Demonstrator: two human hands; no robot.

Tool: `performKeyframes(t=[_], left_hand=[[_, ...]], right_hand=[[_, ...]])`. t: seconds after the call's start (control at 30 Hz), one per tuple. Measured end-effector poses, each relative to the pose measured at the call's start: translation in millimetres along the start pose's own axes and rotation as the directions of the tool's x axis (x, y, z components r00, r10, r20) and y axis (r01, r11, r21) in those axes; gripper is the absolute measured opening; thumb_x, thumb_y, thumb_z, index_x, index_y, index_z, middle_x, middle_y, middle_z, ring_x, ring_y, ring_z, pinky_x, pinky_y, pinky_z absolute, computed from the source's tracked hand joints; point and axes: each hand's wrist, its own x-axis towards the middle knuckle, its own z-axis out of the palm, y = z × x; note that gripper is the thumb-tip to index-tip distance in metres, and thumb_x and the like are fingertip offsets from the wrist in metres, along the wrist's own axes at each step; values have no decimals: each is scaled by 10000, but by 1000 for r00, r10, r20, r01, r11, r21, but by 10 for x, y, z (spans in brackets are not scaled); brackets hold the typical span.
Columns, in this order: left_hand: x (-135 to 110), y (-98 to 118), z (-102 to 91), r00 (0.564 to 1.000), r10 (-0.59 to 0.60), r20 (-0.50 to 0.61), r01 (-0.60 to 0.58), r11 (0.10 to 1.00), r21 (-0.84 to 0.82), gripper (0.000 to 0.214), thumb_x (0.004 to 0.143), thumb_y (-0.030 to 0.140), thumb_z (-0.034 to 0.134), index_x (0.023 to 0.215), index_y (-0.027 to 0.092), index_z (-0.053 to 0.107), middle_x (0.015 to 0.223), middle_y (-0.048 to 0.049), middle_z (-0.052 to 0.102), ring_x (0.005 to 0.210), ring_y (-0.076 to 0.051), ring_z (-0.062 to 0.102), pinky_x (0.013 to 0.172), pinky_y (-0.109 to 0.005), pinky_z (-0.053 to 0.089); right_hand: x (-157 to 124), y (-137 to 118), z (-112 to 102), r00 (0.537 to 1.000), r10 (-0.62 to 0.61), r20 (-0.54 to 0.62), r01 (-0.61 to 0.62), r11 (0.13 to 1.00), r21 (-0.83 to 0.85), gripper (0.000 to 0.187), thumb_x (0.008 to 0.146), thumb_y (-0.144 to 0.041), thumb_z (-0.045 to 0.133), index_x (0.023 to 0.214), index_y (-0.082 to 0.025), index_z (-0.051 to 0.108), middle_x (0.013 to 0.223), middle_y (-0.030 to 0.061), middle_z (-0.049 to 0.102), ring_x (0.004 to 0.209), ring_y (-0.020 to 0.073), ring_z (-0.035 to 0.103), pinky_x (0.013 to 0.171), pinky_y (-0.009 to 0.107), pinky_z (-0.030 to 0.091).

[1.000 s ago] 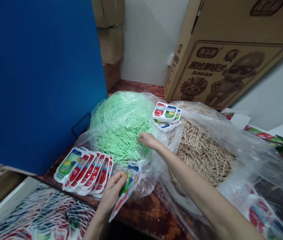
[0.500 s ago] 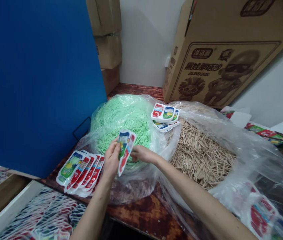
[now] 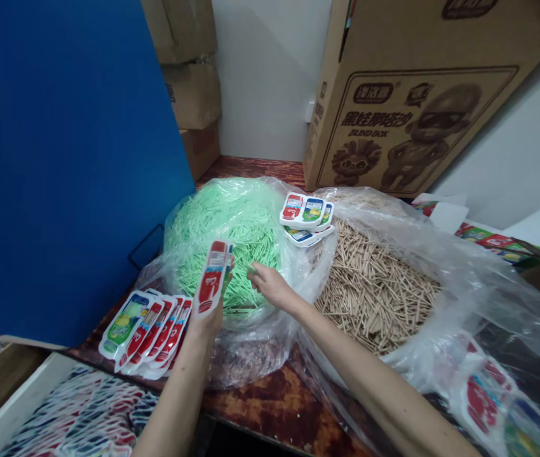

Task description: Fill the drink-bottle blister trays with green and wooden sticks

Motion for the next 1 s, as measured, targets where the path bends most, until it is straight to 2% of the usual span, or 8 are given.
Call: performKeyframes(t=[0.13, 0.27, 0.37, 0.43, 0.57, 0.73, 0.87, 1.0], left_hand=[[-205, 109, -191, 998, -50, 48, 52, 998, -38, 303, 677, 323, 738, 943, 180, 718, 987, -105, 730, 913, -268, 673, 834, -410, 524], [-425, 42, -359, 991, -134, -9, 134, 989, -57, 229, 655, 247, 758, 859, 148, 726, 886, -97, 739, 798, -242, 683, 753, -385, 549], [-543, -8, -412, 981, -190, -28, 188, 980, -69, 234, 625, 239, 782, 828, 138, 726, 852, -99, 742, 763, -233, 683, 720, -365, 555], [-601, -10, -428, 978, -203, -46, 200, 978, -62, 244, 600, 242, 797, 814, 145, 729, 836, -90, 745, 747, -230, 684, 710, -360, 560], [-739, -1, -498, 969, -224, -107, 220, 974, -51, 256, 622, 307, 780, 819, 147, 741, 829, -81, 750, 746, -232, 685, 704, -362, 567], [-1001, -104, -641, 937, -305, -170, 304, 952, -36, 300, 619, 367, 793, 830, 160, 743, 796, -57, 744, 709, -213, 673, 672, -323, 555], [-1129, -167, -645, 898, -395, -196, 404, 915, 9, 227, 615, 362, 811, 674, 181, 688, 603, 16, 655, 552, -138, 583, 564, -244, 487], [-1150, -177, -629, 878, -454, -153, 463, 885, 34, 333, 606, 411, 820, 596, 165, 597, 528, 51, 549, 484, -83, 474, 499, -193, 382]], right_hand=[[-526, -138, 117, 952, -139, -274, 213, 940, 265, 200, 935, -316, 400, 755, -232, 416, 696, -22, 516, 663, 138, 504, 648, 247, 402], [-1057, 103, 656, 944, -23, -330, 126, 947, 295, 87, 914, -286, 431, 881, -241, 499, 809, 33, 572, 752, 190, 524, 719, 320, 424], [-1205, 396, 1017, 942, 30, -334, 81, 946, 314, 125, 902, -247, 409, 909, -236, 533, 852, 60, 595, 826, 224, 540, 779, 368, 428], [-1210, 512, 1117, 944, 19, -330, 101, 934, 343, 151, 907, -253, 400, 928, -236, 548, 868, 65, 602, 856, 231, 553, 797, 374, 428], [-1162, 493, 1036, 958, 30, -284, 89, 914, 395, 164, 924, -321, 405, 904, -247, 550, 769, 34, 589, 725, 210, 565, 690, 335, 435], [-988, 223, 734, 966, 69, -248, 49, 897, 439, 167, 918, -341, 410, 797, -246, 474, 656, -23, 536, 568, 154, 511, 579, 272, 412], [-581, -26, 493, 969, 31, -247, 70, 918, 391, 174, 899, -304, 418, 743, -230, 438, 638, -39, 564, 533, 124, 503, 568, 234, 403], [-54, -131, 350, 967, 17, -253, 41, 974, 221, 140, 871, -215, 421, 731, -226, 425, 717, -18, 633, 592, 125, 561, 615, 227, 412]])
